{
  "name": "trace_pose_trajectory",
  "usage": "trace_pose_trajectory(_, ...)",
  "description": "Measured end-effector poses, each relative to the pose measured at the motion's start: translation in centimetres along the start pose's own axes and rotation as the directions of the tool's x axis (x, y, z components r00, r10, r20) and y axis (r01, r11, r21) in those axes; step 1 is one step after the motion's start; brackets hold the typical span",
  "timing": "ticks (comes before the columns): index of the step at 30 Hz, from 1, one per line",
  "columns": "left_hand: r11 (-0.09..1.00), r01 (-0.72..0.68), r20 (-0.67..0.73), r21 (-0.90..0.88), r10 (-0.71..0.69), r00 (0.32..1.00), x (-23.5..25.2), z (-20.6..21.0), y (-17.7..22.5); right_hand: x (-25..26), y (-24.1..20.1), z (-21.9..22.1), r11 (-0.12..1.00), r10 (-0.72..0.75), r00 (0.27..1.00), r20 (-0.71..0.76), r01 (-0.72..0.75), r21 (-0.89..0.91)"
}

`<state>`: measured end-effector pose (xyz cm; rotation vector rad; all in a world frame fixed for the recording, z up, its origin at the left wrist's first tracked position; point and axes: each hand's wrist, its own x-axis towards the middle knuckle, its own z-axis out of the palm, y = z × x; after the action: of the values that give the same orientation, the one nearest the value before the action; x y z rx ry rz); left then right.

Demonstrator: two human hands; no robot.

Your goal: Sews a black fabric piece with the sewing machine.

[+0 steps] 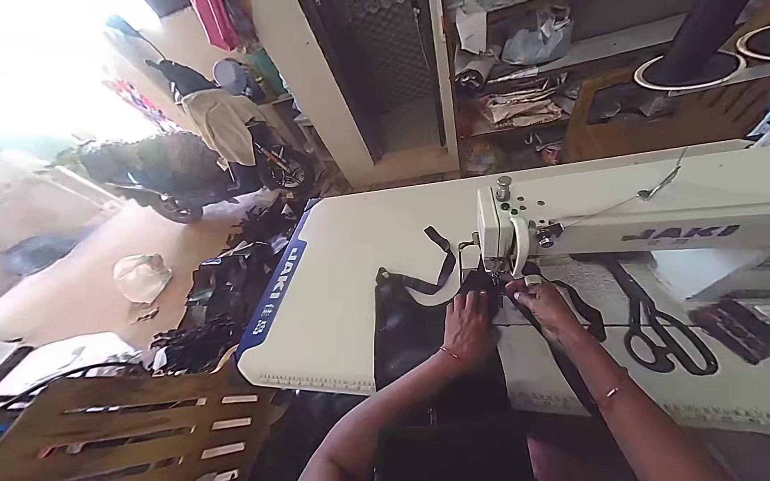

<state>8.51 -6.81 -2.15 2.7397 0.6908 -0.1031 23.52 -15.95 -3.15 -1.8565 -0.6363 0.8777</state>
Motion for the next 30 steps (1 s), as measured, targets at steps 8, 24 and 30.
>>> trace_pose_trajectory(8, 0.859, 0.083, 0.224, -0.505, 0.038, 0.974, 4.0, -3.9, -0.3, -1.3, -0.9, 1.4, 0.904, -0.03, 0.994, 0.101, 0.07, -0.421)
trace_pose_trajectory(24, 0.991, -0.126, -0.138, -0.054, 0.117, 0.983, 2.7, 1.4, -0.8, -8.0, 1.4, 6.9, 0.99, -0.143, 0.956, -0.258, 0.143, -0.018)
trace_pose_trajectory(30, 0.956, -0.186, -0.399, -0.226, 0.083, 0.913, 1.0, 3.7, -0.5, -10.1, 1.1, 5.7, 0.936, -0.142, 0.983, -0.115, 0.095, -0.339)
